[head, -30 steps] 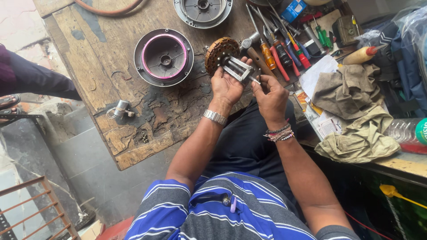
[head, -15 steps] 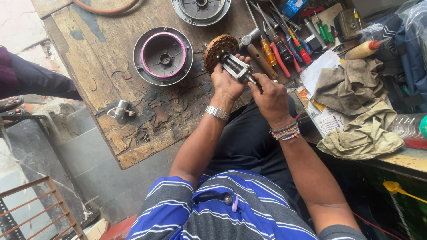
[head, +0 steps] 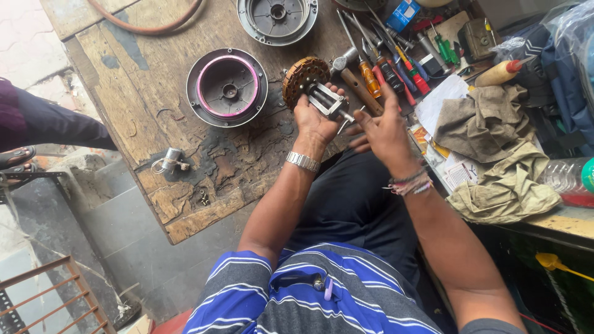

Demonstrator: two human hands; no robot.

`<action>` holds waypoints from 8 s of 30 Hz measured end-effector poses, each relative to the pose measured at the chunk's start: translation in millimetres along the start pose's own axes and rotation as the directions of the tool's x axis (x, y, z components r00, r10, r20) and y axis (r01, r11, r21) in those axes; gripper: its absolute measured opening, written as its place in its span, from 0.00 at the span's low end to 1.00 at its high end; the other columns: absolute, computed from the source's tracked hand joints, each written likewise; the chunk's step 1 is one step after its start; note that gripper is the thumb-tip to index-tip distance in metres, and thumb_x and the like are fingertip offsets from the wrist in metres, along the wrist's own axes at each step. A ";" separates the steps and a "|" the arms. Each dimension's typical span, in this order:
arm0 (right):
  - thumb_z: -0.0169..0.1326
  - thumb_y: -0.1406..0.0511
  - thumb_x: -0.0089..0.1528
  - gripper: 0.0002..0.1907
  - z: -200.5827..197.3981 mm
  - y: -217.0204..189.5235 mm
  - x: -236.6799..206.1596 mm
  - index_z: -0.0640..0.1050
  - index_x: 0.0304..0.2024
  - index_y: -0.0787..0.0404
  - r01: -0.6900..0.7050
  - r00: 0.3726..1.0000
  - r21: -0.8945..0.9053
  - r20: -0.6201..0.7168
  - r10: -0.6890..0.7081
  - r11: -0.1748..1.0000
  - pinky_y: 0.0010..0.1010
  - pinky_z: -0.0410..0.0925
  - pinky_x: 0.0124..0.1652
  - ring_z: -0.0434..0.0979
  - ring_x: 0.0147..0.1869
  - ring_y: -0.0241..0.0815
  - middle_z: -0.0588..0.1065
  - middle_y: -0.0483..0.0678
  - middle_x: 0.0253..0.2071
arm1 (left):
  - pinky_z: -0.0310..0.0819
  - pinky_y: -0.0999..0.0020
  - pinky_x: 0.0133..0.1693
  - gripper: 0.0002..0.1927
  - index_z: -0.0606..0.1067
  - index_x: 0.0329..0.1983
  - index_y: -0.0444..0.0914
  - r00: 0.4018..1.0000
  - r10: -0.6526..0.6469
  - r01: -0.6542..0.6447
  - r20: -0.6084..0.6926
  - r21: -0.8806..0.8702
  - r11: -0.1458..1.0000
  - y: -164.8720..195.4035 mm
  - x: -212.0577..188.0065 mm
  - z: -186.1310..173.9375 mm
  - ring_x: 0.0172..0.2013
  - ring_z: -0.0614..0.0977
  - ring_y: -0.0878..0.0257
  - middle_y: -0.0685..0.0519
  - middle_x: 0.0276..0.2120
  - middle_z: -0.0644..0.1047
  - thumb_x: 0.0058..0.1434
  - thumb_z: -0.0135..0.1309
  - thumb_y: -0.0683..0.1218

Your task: The person retrieves a caliper from under the table, measures a motor stator, then places a bearing into a motor housing. They use a cloth and hammer to seat the bearing, then apply lubricant to the bearing area.

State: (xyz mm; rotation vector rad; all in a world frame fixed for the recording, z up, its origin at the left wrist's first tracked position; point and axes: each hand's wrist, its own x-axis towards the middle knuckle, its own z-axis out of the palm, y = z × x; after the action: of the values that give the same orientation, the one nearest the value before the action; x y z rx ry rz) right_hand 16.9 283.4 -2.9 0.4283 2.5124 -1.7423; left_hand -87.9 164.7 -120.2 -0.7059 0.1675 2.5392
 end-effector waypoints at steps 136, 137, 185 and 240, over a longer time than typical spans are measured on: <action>0.48 0.44 0.64 0.33 77.1 51.5 9.4 0.69 0.57 0.64 -0.019 0.997 0.278 -0.073 0.040 0.961 0.38 0.73 0.28 0.81 0.33 0.47 0.78 0.54 0.34 | 0.78 0.67 0.32 0.18 0.70 0.27 0.41 0.999 0.013 -0.022 0.052 0.177 0.984 -2.4 2.9 -3.7 0.23 0.76 0.66 0.58 0.19 0.71 0.63 0.62 0.55; 0.48 0.43 0.64 0.34 73.2 50.5 6.6 0.69 0.57 0.65 -0.093 0.995 0.383 -0.001 0.101 0.919 0.38 0.73 0.28 0.81 0.32 0.47 0.78 0.54 0.34 | 0.79 0.67 0.33 0.18 0.70 0.27 0.41 0.998 -0.013 0.004 0.058 0.167 0.986 -1.6 2.7 -6.9 0.23 0.75 0.66 0.57 0.20 0.71 0.64 0.63 0.54; 0.40 0.42 0.72 0.34 22.2 69.6 19.3 0.80 0.32 0.60 0.148 0.985 -0.112 0.101 -0.137 0.983 0.34 0.62 0.22 0.70 0.21 0.43 0.73 0.48 0.19 | 0.82 0.62 0.32 0.15 0.72 0.28 0.41 0.999 0.013 -0.008 -0.038 0.130 0.992 -6.9 9.4 3.5 0.21 0.79 0.64 0.56 0.20 0.75 0.59 0.66 0.51; 0.61 0.56 0.65 0.38 84.2 67.0 -47.0 0.59 0.68 0.69 0.332 0.875 0.408 0.203 -0.439 0.851 0.40 0.73 0.49 0.74 0.57 0.50 0.71 0.56 0.57 | 0.72 0.55 0.52 0.32 0.61 0.69 0.37 0.996 0.083 -0.060 0.033 0.933 0.355 70.2 -205.5 -13.4 0.53 0.76 0.56 0.48 0.54 0.75 0.67 0.48 0.57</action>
State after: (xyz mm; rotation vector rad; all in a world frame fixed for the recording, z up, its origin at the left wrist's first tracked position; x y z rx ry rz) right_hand 69.8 218.1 -84.9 -0.3450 2.1748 -2.2278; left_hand 36.2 12.1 -27.3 -0.2103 1.5630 1.9553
